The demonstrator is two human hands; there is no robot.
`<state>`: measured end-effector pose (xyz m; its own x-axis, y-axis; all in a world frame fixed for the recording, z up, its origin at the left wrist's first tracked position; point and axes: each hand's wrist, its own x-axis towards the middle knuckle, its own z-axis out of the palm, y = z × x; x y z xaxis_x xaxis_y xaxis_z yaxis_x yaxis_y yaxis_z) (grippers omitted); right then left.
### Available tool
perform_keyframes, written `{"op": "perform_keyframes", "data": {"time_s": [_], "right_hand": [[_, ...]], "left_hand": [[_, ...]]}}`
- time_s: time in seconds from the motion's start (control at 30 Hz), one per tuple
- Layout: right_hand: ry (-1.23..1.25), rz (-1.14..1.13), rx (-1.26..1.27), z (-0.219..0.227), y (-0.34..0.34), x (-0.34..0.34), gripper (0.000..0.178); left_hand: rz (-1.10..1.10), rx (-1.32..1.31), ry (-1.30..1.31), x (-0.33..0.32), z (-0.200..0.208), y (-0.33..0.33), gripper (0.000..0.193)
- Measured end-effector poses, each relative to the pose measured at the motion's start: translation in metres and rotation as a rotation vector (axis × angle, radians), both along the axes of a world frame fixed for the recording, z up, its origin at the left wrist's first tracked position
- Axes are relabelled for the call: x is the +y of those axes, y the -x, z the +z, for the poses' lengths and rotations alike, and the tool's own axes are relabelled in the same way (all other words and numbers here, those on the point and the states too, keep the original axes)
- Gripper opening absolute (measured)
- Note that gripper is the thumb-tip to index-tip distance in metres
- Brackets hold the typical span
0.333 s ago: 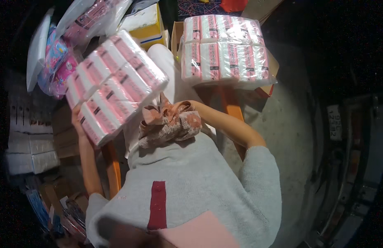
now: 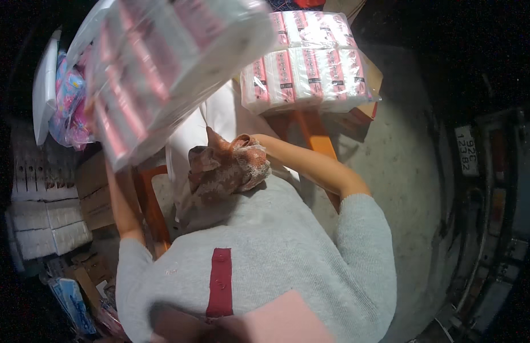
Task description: Packing and organizing bundles of hygiene products into sets at a packing station.
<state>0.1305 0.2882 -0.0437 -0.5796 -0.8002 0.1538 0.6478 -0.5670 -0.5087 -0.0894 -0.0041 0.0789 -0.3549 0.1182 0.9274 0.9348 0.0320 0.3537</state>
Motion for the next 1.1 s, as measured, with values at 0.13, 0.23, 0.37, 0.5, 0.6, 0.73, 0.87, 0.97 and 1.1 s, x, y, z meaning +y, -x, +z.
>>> {"op": "perform_keyframes", "data": {"time_s": [0.13, 0.23, 0.37, 0.5, 0.6, 0.73, 0.87, 0.97, 1.1], "right_hand": [[0.12, -0.043, -0.102, -0.016, -0.005, -0.001, 0.022], [0.171, -0.066, -0.161, -0.025, -0.005, 0.009, 0.021], [0.112, -0.069, -0.143, -0.031, 0.01, -0.005, 0.021], [0.069, -0.073, -0.115, -0.036, 0.022, -0.004, 0.021], [0.047, -0.069, -0.098, -0.044, -0.005, 0.016, 0.021], [0.028, -0.089, -0.068, -0.049, -0.029, 0.037, 0.021], [-0.001, -0.094, -0.029, -0.056, -0.02, 0.043, 0.021], [-0.033, -0.088, 0.005, -0.058, -0.017, 0.036, 0.021], [-0.075, -0.078, 0.04, -0.062, -0.011, 0.036, 0.021]], "left_hand": [[-0.584, -0.701, -0.412, 0.126, 0.021, -0.015, 0.02], [-0.957, -1.129, -0.41, 0.181, 0.05, -0.048, 0.019], [-1.203, -1.47, -0.425, 0.236, 0.044, -0.05, 0.029], [-1.483, -1.498, -0.326, 0.265, 0.022, -0.037, 0.038], [-1.194, -1.459, -0.178, 0.276, 0.021, -0.041, 0.041], [-0.945, -1.413, 0.248, 0.278, 0.05, -0.053, 0.058], [-0.844, -1.345, 0.453, 0.273, 0.051, -0.058, 0.072], [-0.74, -1.254, 0.522, 0.269, 0.039, -0.048, 0.083], [-0.111, -1.087, 0.562, 0.272, 0.025, -0.043, 0.114]]}}
